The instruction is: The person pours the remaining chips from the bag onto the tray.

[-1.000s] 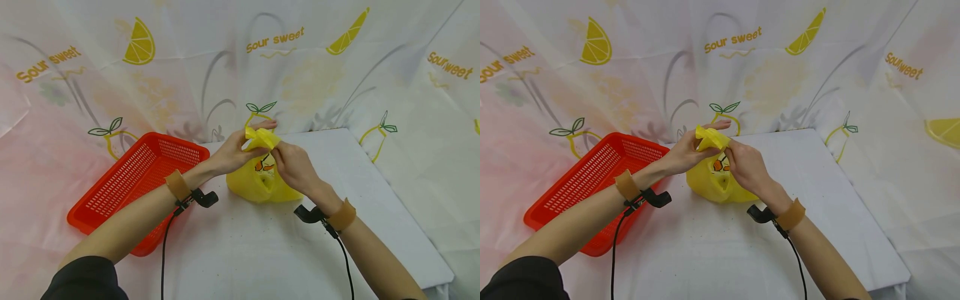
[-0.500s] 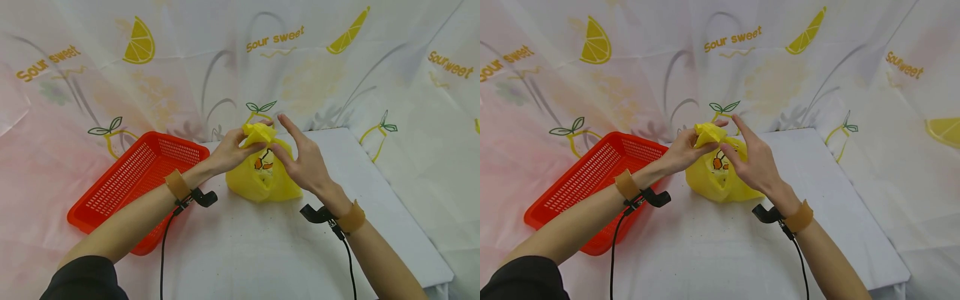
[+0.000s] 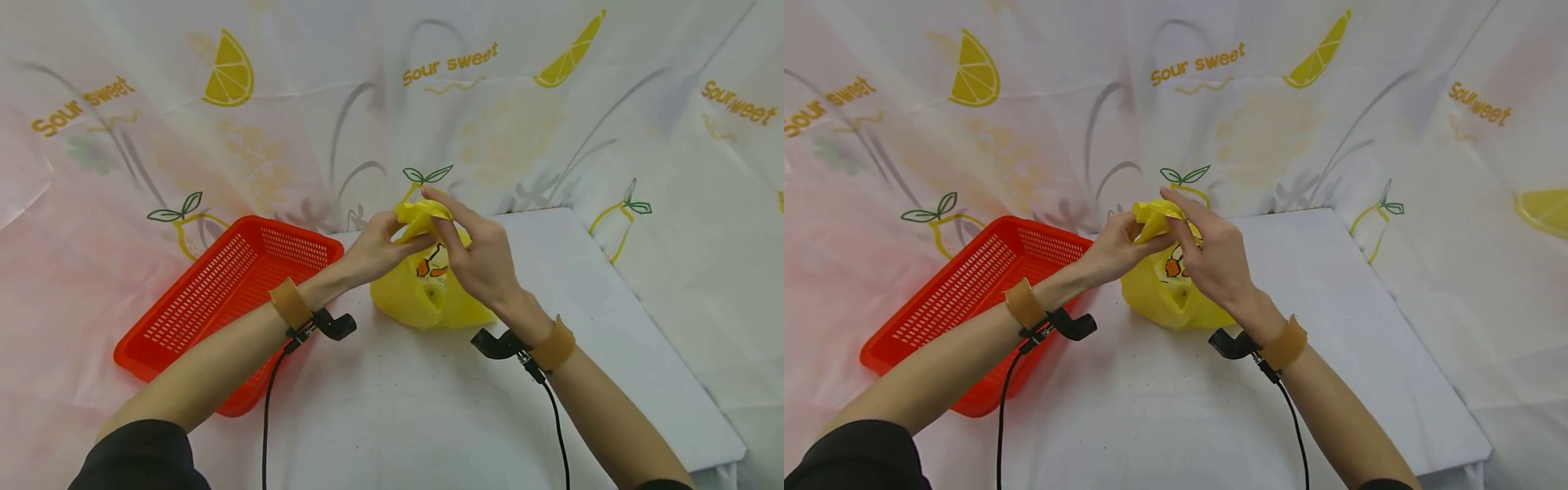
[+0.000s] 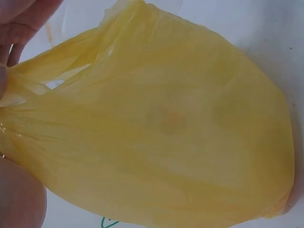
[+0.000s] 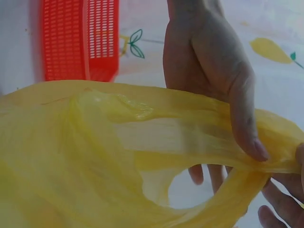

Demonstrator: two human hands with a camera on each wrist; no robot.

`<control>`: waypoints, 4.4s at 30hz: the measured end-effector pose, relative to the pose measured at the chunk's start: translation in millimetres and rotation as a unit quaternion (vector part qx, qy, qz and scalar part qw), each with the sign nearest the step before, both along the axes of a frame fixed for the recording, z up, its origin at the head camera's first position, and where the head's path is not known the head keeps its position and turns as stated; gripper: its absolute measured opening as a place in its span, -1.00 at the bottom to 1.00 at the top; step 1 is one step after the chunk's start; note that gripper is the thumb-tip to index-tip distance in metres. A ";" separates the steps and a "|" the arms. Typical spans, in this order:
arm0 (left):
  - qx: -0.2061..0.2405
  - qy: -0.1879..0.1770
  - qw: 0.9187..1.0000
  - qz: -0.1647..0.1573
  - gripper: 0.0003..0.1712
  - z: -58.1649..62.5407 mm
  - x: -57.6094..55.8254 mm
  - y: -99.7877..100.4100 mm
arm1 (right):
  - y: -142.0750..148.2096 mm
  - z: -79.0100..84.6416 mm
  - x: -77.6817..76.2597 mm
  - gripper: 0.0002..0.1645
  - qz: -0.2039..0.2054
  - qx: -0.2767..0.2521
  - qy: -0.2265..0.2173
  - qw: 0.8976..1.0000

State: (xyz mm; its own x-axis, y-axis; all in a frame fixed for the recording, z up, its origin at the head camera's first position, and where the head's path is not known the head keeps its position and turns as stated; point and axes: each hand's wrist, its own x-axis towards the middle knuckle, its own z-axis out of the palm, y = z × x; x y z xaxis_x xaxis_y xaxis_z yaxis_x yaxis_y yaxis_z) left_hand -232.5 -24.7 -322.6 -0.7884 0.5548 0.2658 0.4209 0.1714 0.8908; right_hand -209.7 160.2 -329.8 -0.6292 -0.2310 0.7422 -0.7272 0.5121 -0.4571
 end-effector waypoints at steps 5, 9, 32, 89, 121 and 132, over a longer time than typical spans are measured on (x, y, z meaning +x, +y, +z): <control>0.028 -0.014 0.999 -0.008 -0.58 -2.0 -2.0 0.2 | 6.1 -1.3 -0.2 -0.57 -0.012 -0.012 -0.005 1.000; 0.031 -0.013 0.999 -0.012 -0.65 -1.9 -2.0 0.4 | 8.7 0.7 1.7 -0.59 -0.008 -0.029 -0.009 1.000; 0.086 0.010 0.995 0.052 -0.77 -11.4 -7.0 2.4 | 28.4 4.1 13.7 -0.61 0.018 -0.152 -0.155 0.976; 0.092 0.017 0.995 0.039 -0.74 -14.5 -2.9 13.2 | 24.4 -1.3 12.1 -0.67 0.065 -0.230 -0.158 0.958; 0.118 0.050 0.990 0.062 -0.72 -11.0 -1.0 15.2 | 26.7 -50.6 16.3 -0.41 -0.031 0.202 0.237 0.950; 0.098 0.024 0.993 0.056 -0.64 -11.5 0.0 10.5 | 23.7 -65.2 1.4 -0.15 -0.052 0.209 0.146 0.965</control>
